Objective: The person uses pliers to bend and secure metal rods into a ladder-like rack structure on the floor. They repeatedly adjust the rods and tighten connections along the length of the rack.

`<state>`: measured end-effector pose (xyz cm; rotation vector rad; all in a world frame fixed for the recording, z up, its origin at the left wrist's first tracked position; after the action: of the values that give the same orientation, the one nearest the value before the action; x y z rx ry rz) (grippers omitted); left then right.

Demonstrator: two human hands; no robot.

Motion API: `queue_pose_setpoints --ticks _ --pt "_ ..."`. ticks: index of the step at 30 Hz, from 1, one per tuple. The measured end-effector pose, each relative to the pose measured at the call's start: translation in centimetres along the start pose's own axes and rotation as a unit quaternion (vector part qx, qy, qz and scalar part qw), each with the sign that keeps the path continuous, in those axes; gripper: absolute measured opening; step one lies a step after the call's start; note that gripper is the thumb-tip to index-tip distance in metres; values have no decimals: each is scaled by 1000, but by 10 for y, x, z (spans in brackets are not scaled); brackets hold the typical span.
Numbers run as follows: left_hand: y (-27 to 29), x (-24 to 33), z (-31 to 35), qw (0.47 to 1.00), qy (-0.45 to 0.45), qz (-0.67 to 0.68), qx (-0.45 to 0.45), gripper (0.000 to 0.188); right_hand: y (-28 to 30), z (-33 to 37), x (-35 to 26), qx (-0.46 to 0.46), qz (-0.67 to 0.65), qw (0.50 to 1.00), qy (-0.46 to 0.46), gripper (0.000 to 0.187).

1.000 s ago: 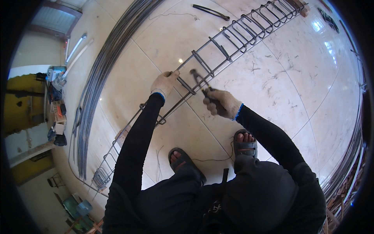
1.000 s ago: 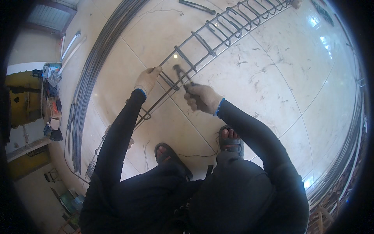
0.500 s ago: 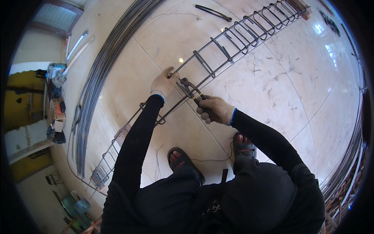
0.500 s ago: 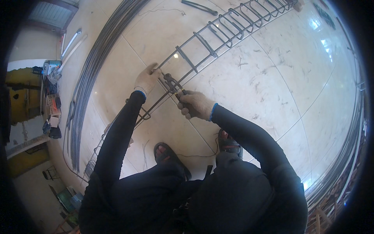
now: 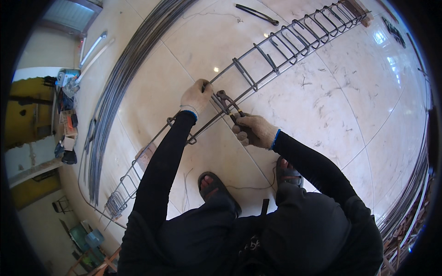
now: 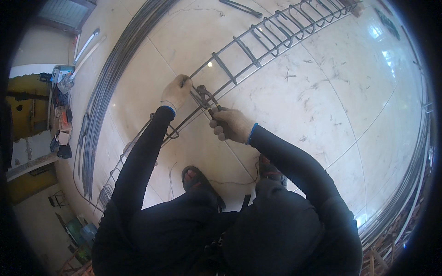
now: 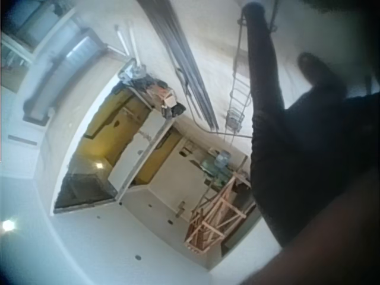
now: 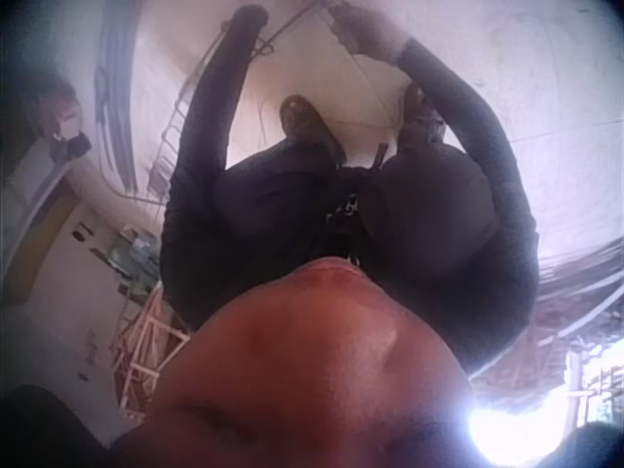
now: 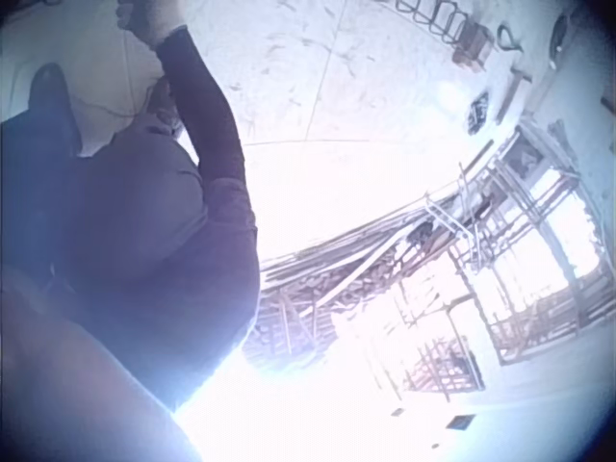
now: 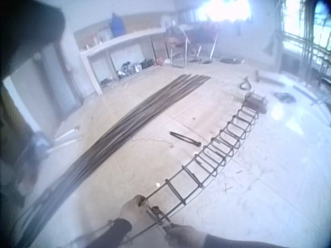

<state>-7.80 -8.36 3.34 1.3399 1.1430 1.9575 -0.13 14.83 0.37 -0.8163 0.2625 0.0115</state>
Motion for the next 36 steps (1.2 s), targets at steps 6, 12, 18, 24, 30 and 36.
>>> queue_pose_setpoints --ticks 6,12,18,24,30,36 --pt "0 2 -1 1000 -6 2 2 45 11 -8 -12 44 -31 998 24 13" --pt "-2 -3 -2 1000 -7 17 1 43 2 9 -15 16 97 995 29 12" --pt "1 -1 -2 999 -24 12 30 42 1 -1 2 -19 -6 999 -36 10" --pt "0 1 -2 995 -60 15 74 36 25 -6 -30 78 -10 994 77 15" --pt "0 -3 -2 994 -44 2 96 36 3 13 -19 37 151 987 30 21" --pt "24 13 21 980 -86 -6 179 44 23 36 -29 197 252 943 93 27"
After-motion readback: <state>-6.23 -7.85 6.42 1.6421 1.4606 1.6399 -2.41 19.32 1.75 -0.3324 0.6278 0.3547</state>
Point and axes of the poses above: each hand's wrist, its own z-axis away from the middle knuckle, its own y-axis out of the back of the hand, x = y × z, the point moved 8 cm from there along -z, towards the middle knuckle, and after that the axes turned 7 degrees about x, right-handed, at the moved point
